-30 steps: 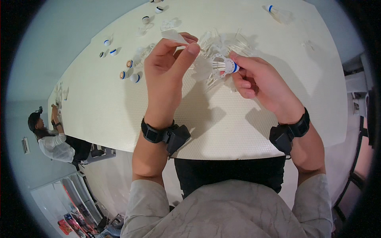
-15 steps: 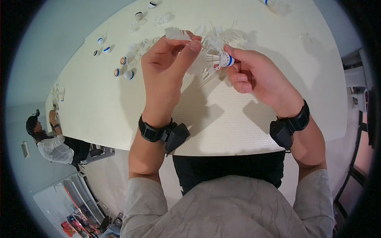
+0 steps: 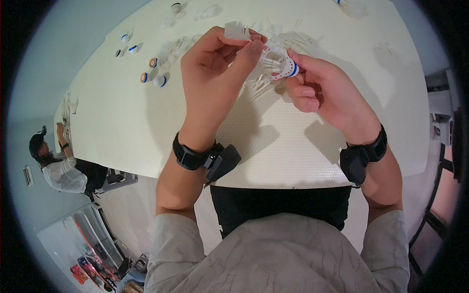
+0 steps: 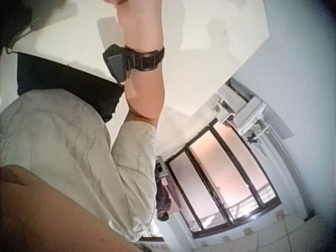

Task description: Assembling shuttlecocks by inserting feathers into a base.

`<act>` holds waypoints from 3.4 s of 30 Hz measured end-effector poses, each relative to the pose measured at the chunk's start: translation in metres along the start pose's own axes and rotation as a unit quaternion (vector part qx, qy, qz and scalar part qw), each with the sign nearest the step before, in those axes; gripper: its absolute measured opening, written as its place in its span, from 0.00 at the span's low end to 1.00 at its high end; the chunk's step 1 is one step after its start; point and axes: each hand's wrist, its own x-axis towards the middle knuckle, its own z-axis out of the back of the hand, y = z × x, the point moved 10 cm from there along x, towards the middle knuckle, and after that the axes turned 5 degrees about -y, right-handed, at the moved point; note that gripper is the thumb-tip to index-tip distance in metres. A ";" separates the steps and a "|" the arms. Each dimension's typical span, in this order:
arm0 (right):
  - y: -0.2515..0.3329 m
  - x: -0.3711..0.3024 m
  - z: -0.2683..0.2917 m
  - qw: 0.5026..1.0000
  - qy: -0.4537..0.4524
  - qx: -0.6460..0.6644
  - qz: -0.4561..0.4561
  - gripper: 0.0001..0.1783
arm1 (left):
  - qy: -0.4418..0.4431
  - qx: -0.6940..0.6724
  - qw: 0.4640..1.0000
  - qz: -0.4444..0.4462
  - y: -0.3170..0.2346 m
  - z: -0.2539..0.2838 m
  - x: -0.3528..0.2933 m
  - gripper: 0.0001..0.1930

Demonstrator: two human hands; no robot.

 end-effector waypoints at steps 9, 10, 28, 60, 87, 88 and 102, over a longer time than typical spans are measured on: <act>0.000 0.001 0.003 0.999 -0.003 0.039 -0.003 0.27 | 0.014 0.067 0.998 -0.004 0.000 0.002 0.001 0.07; 0.002 0.002 0.001 1.000 0.010 0.022 0.005 0.22 | 0.012 0.067 0.998 -0.005 0.001 0.003 0.001 0.07; 0.001 0.000 0.000 0.998 0.034 0.047 0.002 0.20 | -0.006 -0.070 0.996 0.058 0.010 0.002 -0.001 0.06; 0.019 -0.004 0.004 0.998 -0.025 -0.011 0.057 0.23 | -0.007 0.103 0.995 -0.013 -0.014 -0.002 -0.001 0.03; 0.015 -0.008 0.010 0.997 -0.044 -0.040 0.040 0.27 | 0.016 0.082 0.996 -0.015 -0.022 -0.006 -0.005 0.04; 0.016 -0.007 0.009 0.997 -0.039 -0.041 0.045 0.27 | 0.016 0.082 0.996 -0.016 -0.021 -0.006 -0.006 0.04; 0.022 -0.008 0.012 0.994 -0.057 -0.052 0.077 0.29 | 0.010 0.097 0.995 -0.035 -0.021 -0.009 -0.007 0.06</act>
